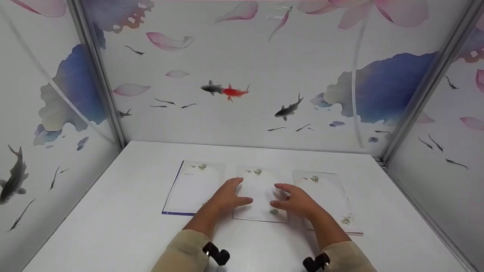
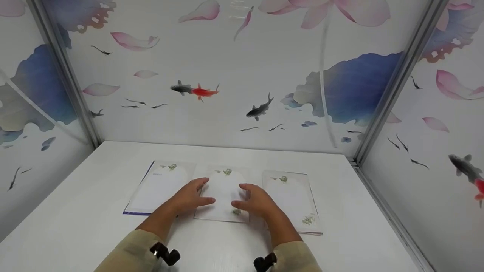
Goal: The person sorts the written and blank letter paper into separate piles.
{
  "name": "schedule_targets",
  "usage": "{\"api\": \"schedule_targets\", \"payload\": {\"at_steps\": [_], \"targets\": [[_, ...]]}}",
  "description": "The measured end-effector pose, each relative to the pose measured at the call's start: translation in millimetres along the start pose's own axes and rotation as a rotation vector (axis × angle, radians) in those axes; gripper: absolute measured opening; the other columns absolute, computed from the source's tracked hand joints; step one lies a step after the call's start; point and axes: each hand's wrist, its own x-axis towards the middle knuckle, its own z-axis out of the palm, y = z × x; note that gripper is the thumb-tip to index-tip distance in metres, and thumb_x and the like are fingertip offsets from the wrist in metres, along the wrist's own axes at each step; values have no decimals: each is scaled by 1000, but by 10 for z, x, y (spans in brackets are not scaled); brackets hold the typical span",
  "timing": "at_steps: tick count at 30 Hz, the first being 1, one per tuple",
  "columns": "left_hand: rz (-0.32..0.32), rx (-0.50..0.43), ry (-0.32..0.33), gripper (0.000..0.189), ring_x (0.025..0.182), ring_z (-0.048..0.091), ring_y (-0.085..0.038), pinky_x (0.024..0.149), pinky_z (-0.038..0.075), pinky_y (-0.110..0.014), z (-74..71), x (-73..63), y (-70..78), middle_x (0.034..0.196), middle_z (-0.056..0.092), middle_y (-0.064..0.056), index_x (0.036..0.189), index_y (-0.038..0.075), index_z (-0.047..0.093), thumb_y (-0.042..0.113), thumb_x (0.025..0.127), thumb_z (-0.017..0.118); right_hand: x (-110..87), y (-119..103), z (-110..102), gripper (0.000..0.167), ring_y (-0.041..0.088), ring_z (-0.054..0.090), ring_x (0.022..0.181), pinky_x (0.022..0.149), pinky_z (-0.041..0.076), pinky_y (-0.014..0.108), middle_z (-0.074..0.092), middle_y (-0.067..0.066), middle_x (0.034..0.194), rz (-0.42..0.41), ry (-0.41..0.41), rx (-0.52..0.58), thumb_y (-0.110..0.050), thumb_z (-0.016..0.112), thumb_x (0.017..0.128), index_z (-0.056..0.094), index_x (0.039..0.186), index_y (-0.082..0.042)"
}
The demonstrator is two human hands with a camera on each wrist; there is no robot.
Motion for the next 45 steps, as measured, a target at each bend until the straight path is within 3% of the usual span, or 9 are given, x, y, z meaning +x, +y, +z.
{"api": "schedule_targets", "payload": {"at_steps": [9,18,37,45], "targets": [[47,158,-91,97,166,26,-32,135,27,-54,-1,-10,-34,177,32,-6,164,13,43,50,86,86,-18,25,72,85,34,37,162,132,30,57,47,4,170,-27,-62,-120,-35,94,83,56,157,-18],[113,331,-137,98,166,27,-33,135,28,-50,-26,-16,6,176,31,-13,161,-1,43,53,89,80,-30,25,46,81,34,34,163,133,30,57,48,0,169,-58,-71,-170,-32,94,82,60,153,-14],[72,329,-117,92,166,28,-31,135,28,-48,6,-6,12,176,34,-9,160,3,47,53,90,82,-38,-3,38,77,35,36,162,133,30,56,50,4,168,-44,-71,-159,-30,93,84,62,152,-12],[123,305,-50,61,159,40,-35,132,34,-51,10,18,-15,167,47,-14,149,3,60,37,100,74,-35,32,63,57,35,47,155,127,39,57,60,5,159,-46,6,-116,-25,86,92,68,146,-18]]}}
